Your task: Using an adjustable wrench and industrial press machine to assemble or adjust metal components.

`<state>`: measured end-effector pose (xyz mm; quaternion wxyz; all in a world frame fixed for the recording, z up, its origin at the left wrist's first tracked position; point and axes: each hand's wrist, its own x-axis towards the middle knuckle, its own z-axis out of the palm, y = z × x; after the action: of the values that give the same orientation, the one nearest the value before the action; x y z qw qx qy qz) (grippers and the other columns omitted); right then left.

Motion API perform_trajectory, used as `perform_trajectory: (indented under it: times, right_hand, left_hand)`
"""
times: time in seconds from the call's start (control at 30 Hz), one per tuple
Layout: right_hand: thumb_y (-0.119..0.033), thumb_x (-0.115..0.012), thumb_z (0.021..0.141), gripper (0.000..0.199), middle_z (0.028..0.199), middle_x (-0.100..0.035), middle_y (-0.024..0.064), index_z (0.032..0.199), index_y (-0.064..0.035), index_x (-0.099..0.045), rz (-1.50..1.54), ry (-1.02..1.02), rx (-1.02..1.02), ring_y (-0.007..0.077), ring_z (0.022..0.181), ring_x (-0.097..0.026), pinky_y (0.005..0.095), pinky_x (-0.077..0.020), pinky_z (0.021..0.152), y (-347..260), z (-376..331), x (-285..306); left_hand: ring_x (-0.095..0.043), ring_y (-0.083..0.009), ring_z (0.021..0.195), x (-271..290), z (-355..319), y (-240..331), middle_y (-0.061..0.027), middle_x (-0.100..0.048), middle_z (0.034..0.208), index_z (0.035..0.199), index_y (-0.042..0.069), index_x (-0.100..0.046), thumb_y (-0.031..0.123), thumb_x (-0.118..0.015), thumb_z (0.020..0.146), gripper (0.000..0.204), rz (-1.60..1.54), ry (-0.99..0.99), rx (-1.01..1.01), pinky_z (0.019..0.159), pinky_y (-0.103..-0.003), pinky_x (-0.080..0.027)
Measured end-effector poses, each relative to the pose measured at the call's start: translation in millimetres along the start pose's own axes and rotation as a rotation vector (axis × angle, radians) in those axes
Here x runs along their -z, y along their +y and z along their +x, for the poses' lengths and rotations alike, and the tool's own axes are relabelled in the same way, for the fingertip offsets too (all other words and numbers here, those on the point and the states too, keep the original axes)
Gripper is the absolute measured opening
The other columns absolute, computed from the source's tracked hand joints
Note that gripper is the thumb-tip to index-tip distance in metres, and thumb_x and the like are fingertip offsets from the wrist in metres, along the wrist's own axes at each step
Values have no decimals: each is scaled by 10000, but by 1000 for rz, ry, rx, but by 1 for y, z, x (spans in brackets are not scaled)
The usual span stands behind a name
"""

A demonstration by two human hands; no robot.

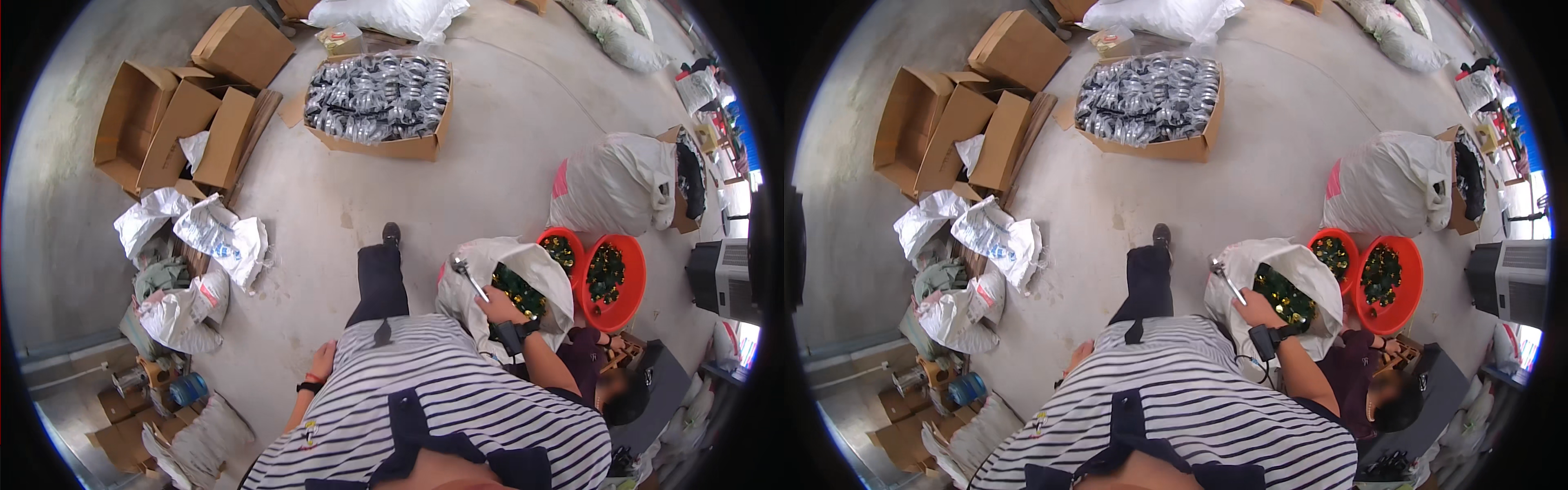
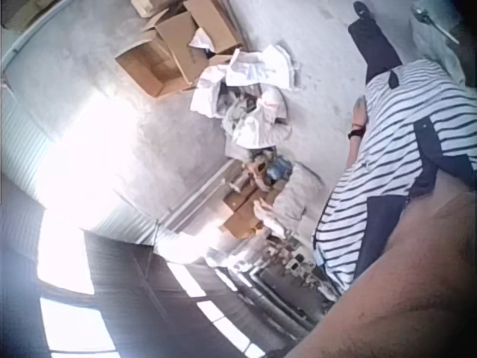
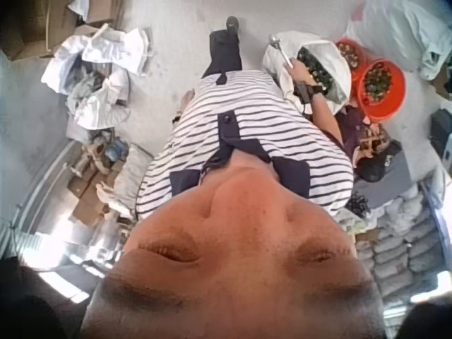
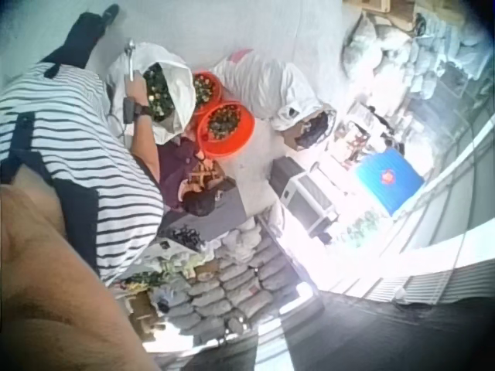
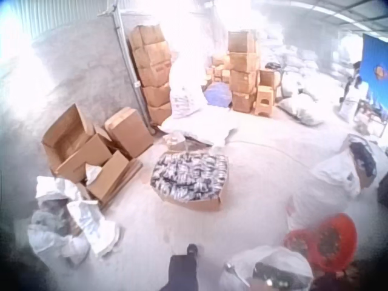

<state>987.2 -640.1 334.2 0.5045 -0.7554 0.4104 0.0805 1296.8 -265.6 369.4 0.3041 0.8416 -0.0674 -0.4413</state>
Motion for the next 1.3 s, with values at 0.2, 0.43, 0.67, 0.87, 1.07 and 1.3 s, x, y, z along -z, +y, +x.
perform_trajectory:
  times: [0.2, 0.43, 0.67, 0.87, 1.07, 1.3]
  right_hand:
    - [-254, -571, 880, 262, 571, -504, 63, 803, -14, -498, 491, 242, -383, 138, 436, -507, 313, -408, 408, -37, 86, 46]
    - [-197, -541, 905, 183, 555, -453, 5, 864, -21, -509, 855, 415, -739, 99, 403, -414, 270, -362, 383, -74, 129, 124]
    - [-213, -551, 896, 192, 575, -500, 34, 868, -25, -525, 770, 533, -721, 118, 434, -465, 276, -371, 398, 31, 235, 259]
    - [-277, -553, 863, 297, 710, -591, 189, 886, 19, -544, 490, 598, -607, 334, 647, -592, 426, -454, 603, 89, 333, 507]
    - [-300, -526, 868, 323, 717, -594, 222, 857, 19, -576, 508, 654, -566, 399, 702, -589, 449, -445, 627, 179, 388, 722]
    - [-351, -591, 745, 404, 832, -641, 263, 811, 42, -658, 704, 587, -1024, 385, 813, -633, 442, -491, 702, 333, 411, 797]
  left_hand:
    - [-589, -372, 941, 24, 220, 224, -245, -627, 953, 996, -38, -612, 408, -401, 939, 497, 404, -189, -307, 829, -390, -452]
    - [-601, -232, 933, -85, 326, 485, -143, -650, 986, 1080, -6, -584, 355, -471, 931, 407, 502, -712, -287, 847, -321, -444]
    - [-615, -269, 885, -301, 392, 701, -168, -645, 932, 1041, -19, -591, 373, -426, 950, 435, 607, -929, -555, 795, -357, -456]
    - [-618, -225, 936, -401, 429, 852, -148, -651, 991, 1116, -21, -567, 319, -475, 946, 391, 587, -925, -568, 830, -309, -466]
    - [-561, -365, 1057, -528, 496, 1000, -224, -597, 1114, 1149, 14, -570, 403, -469, 901, 473, 1323, -557, -816, 902, -435, -439]
    - [-558, -364, 1071, -772, 568, 1208, -221, -591, 1135, 1161, 39, -570, 449, -496, 872, 507, 1525, -679, -860, 909, -452, -442]
